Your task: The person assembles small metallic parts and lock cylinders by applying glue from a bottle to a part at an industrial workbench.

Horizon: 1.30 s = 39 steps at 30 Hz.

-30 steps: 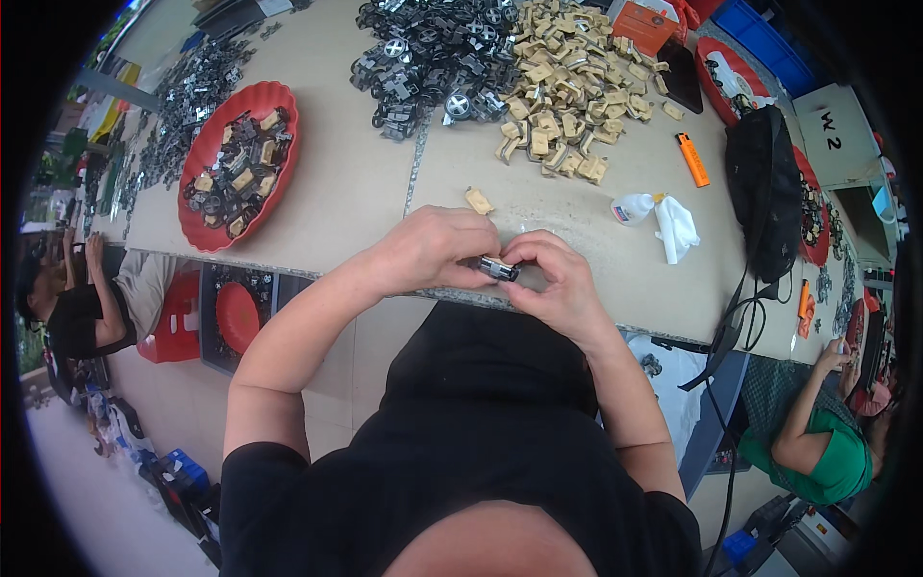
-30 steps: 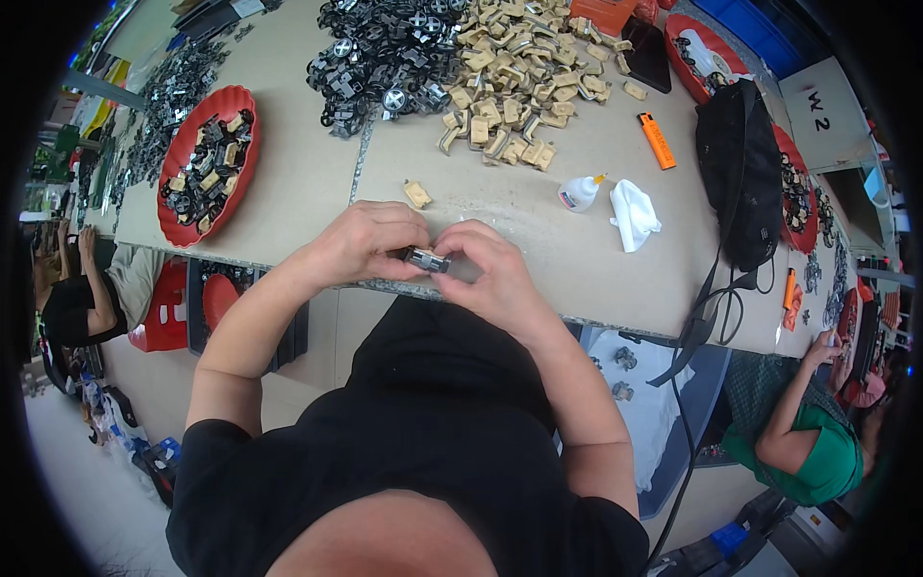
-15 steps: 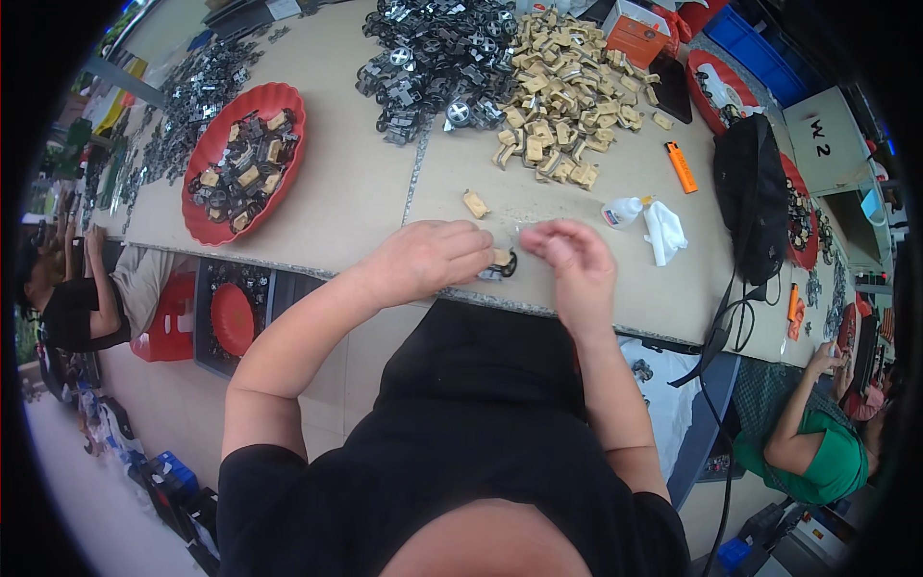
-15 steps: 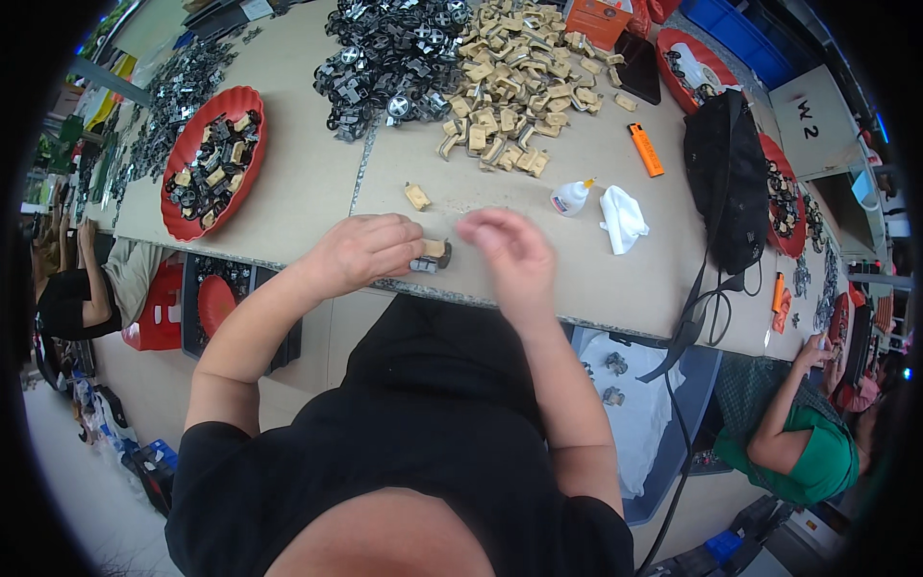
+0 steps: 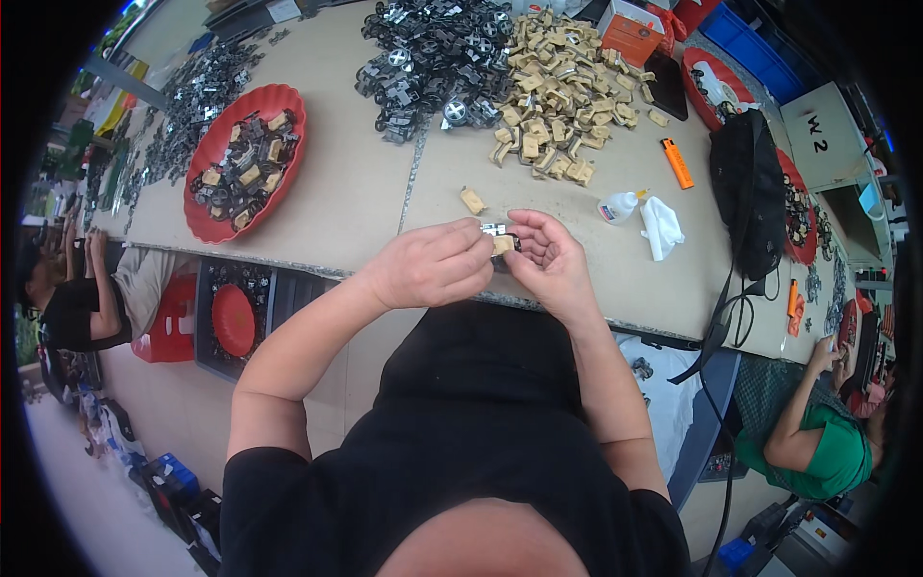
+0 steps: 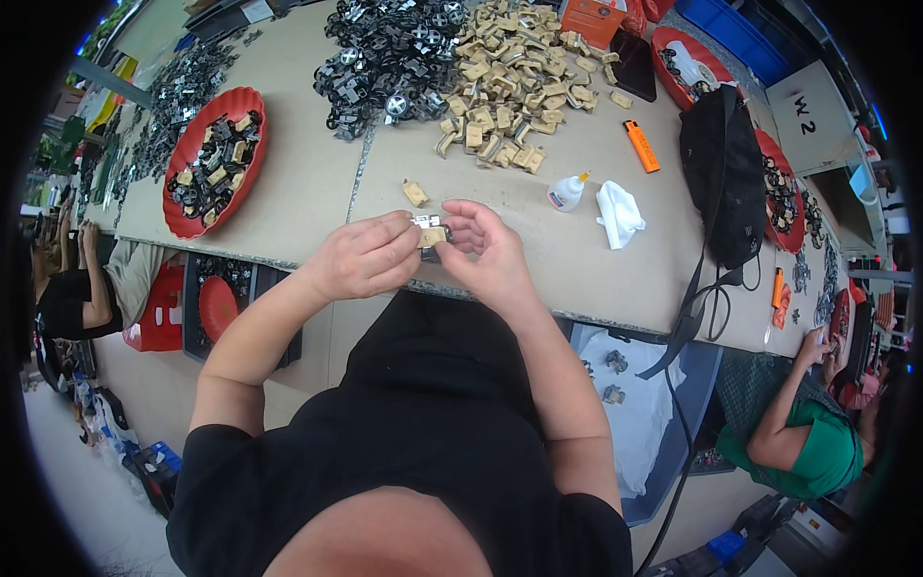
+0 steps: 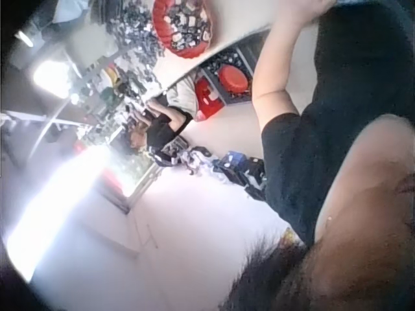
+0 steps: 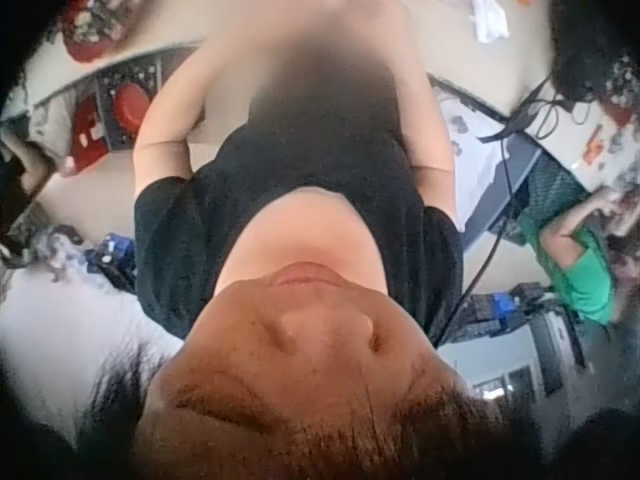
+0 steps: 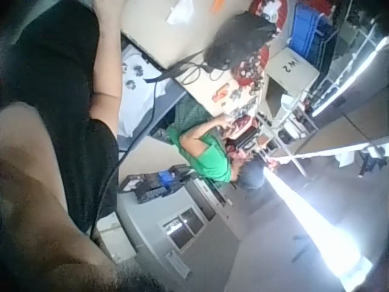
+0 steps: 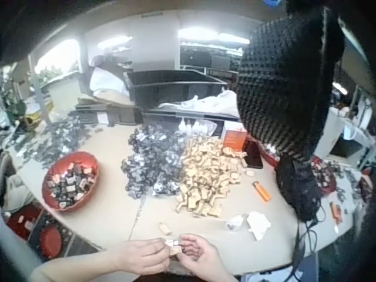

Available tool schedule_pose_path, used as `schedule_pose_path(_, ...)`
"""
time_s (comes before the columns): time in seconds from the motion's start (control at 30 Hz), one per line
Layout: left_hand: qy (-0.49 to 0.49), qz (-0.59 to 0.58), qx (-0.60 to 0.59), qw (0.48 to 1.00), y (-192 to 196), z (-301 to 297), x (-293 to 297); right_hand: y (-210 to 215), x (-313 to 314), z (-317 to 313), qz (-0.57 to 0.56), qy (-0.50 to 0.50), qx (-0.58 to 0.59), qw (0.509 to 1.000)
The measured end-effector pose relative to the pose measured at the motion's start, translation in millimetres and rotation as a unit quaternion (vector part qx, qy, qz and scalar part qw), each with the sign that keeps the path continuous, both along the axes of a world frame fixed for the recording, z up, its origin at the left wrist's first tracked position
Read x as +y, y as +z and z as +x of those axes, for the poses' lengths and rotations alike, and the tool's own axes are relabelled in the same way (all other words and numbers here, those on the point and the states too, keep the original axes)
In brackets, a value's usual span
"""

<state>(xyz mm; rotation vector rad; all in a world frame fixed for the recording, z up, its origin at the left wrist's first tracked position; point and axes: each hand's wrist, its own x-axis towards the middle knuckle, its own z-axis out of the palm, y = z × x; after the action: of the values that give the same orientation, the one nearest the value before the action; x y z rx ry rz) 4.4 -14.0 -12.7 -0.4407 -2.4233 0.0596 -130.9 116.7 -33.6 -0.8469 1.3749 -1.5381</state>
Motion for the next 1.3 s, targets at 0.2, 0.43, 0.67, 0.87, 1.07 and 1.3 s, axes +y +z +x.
schedule_pose_path(0.2,0.002,0.013,0.006,1.0,-3.8,-4.8,1.4,-7.7,-0.5,2.6,-0.024,-0.039,-0.024,0.999)
schedule_pose_path(0.43,0.102,0.55,-0.026,0.828,-11.5,-1.7,38.7,-7.0,-0.9,1.4,-0.033,-0.057,-0.035,0.997)
schedule_pose_path(0.67,0.095,0.359,-0.013,0.928,-20.5,2.2,31.4,-6.1,-0.6,1.3,-0.063,-0.071,-0.058,0.994)
schedule_pose_path(0.87,0.109,0.487,0.015,0.866,-9.0,6.6,26.5,-9.8,1.0,2.1,-0.057,-0.071,-0.048,0.995)
schedule_pose_path(1.07,0.031,0.832,-0.097,0.546,-15.9,4.4,34.5,-10.5,-1.1,3.6,-0.075,-0.076,-0.026,0.994)
schedule_pose_path(1.3,0.097,0.815,-0.034,0.57,-24.2,-15.7,55.1,-12.1,-2.1,6.7,-0.066,-0.082,0.003,0.994)
